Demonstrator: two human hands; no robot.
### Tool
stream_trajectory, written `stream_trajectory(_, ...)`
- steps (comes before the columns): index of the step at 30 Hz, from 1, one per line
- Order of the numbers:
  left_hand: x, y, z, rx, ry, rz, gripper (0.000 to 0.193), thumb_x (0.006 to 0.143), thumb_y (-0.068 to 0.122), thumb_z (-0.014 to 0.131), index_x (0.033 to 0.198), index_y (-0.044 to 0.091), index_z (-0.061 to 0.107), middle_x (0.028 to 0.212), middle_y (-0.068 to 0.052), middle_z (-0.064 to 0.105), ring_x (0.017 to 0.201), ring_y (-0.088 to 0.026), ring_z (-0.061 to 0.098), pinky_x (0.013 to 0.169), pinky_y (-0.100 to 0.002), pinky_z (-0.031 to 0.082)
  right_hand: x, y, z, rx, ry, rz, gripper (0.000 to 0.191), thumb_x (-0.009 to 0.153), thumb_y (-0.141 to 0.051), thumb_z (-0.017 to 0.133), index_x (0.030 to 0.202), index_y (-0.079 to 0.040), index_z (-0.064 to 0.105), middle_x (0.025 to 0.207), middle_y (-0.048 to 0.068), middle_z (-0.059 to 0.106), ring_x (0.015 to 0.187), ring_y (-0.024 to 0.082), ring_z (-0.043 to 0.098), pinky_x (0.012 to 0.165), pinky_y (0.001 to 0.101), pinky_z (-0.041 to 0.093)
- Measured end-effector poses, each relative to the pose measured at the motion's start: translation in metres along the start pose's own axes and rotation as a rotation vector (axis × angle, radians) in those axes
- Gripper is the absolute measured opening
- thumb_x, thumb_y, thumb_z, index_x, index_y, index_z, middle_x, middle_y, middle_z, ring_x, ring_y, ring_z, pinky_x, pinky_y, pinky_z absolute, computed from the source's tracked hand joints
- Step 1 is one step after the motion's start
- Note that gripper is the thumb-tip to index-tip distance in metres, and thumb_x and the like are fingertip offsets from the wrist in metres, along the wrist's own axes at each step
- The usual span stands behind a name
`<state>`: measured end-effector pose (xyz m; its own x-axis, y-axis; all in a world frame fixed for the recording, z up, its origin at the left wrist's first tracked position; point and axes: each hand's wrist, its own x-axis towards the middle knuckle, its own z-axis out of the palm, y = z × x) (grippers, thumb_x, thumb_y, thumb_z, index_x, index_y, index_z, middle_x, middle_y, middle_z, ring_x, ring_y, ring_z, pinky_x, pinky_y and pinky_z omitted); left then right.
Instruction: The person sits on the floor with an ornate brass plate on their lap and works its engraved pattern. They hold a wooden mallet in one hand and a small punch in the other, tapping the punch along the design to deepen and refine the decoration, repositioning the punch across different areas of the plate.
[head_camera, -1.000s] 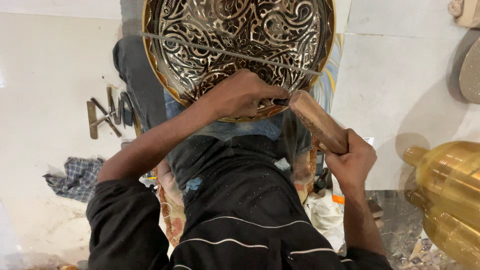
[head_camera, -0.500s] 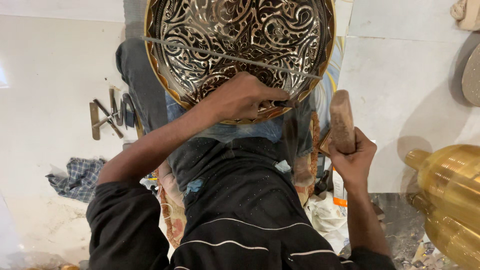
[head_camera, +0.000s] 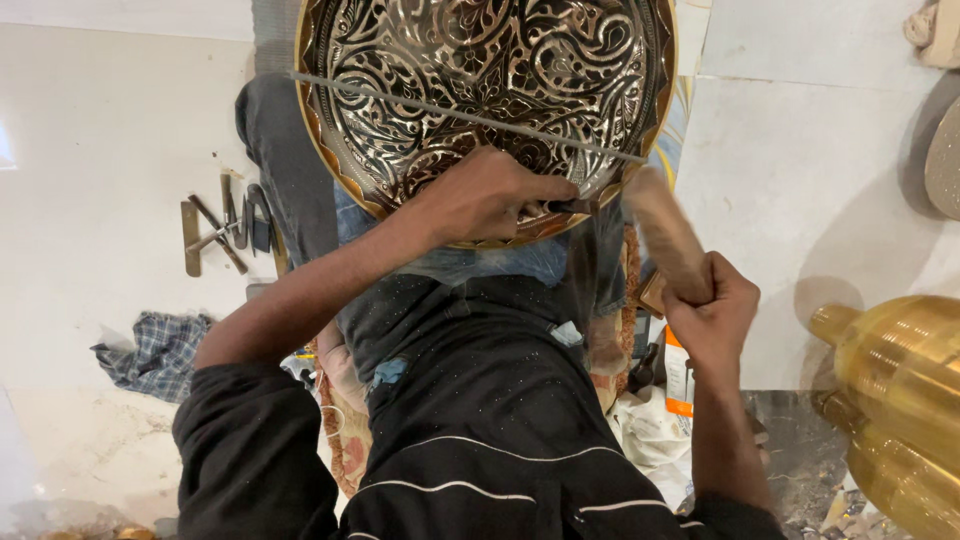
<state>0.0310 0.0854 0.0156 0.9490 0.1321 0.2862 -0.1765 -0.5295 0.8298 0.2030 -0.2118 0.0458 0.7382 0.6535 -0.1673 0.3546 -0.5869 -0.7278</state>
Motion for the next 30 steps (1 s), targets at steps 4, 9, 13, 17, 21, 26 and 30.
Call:
stream_trajectory(4, -0.001, -0.001, 0.001, 0.026, -0.012, -0.04, 0.043, 0.083, 0.012, 0.08, 0.125, 0.016, 0.072, 0.08, -0.015, 0.074, 0.067, -0.029, 0.073, 0.059, -0.043, 0.055, -0.001, -0.006, 0.001, -0.376, 0.033, -0.013, 0.015, 0.073, -0.002, 0.073, 0.085, 0.001, 0.065, 0.068, 0.009, 0.059, 0.06, 0.017, 0.054, 0.061, 0.0318, 0.044)
stream_trajectory(9, -0.001, -0.002, 0.004, -0.005, -0.028, -0.057, 0.038, 0.086, 0.013, 0.081, 0.123, 0.015, 0.072, 0.082, -0.011, 0.078, 0.065, -0.026, 0.075, 0.056, -0.04, 0.055, 0.0, -0.011, 0.002, -0.145, 0.017, -0.047, 0.015, 0.078, -0.005, 0.071, 0.09, 0.001, 0.067, 0.073, 0.006, 0.06, 0.065, 0.01, 0.054, 0.063, 0.029, 0.045)
stream_trajectory(13, -0.004, -0.002, 0.005, 0.017, 0.018, -0.026, 0.04, 0.085, 0.016, 0.081, 0.124, 0.014, 0.072, 0.085, -0.013, 0.077, 0.07, -0.027, 0.076, 0.059, -0.039, 0.058, 0.001, -0.008, 0.001, 0.191, -0.014, 0.047, 0.02, 0.078, -0.012, 0.068, 0.093, -0.001, 0.066, 0.075, 0.005, 0.059, 0.071, 0.003, 0.053, 0.063, 0.0259, 0.044)
stream_trajectory(17, -0.005, -0.002, 0.005, 0.04, 0.01, -0.043, 0.038, 0.087, 0.021, 0.082, 0.123, 0.013, 0.073, 0.083, -0.014, 0.077, 0.069, -0.029, 0.075, 0.059, -0.041, 0.057, 0.0, -0.007, -0.001, -0.184, 0.015, 0.017, 0.018, 0.075, -0.007, 0.069, 0.083, 0.002, 0.057, 0.065, 0.01, 0.047, 0.068, 0.009, 0.041, 0.059, 0.0308, 0.038)
stream_trajectory(21, -0.004, -0.002, 0.005, -0.046, 0.046, 0.002, 0.038, 0.09, 0.021, 0.079, 0.126, 0.014, 0.07, 0.088, -0.011, 0.077, 0.078, -0.026, 0.079, 0.063, -0.037, 0.059, 0.0, -0.013, 0.0, -0.007, -0.011, -0.016, 0.017, 0.076, -0.01, 0.069, 0.089, 0.0, 0.062, 0.072, 0.007, 0.056, 0.071, 0.006, 0.049, 0.063, 0.0278, 0.042)
stream_trajectory(26, -0.007, 0.0, 0.003, 0.015, 0.023, -0.078, 0.039, 0.086, 0.017, 0.08, 0.123, 0.013, 0.073, 0.082, -0.012, 0.076, 0.07, -0.027, 0.076, 0.061, -0.041, 0.058, 0.0, -0.021, 0.002, -0.186, -0.002, -0.027, 0.016, 0.074, -0.005, 0.071, 0.088, 0.001, 0.064, 0.07, 0.007, 0.056, 0.065, 0.01, 0.049, 0.062, 0.0297, 0.042)
stream_trajectory(30, -0.008, -0.001, 0.007, 0.036, 0.021, -0.078, 0.038, 0.085, 0.019, 0.082, 0.121, 0.013, 0.074, 0.08, -0.011, 0.077, 0.063, -0.027, 0.073, 0.058, -0.041, 0.056, 0.002, -0.015, 0.004, -0.106, 0.017, -0.021, 0.014, 0.078, -0.002, 0.07, 0.089, 0.002, 0.065, 0.071, 0.003, 0.056, 0.066, 0.008, 0.049, 0.062, 0.0281, 0.042)
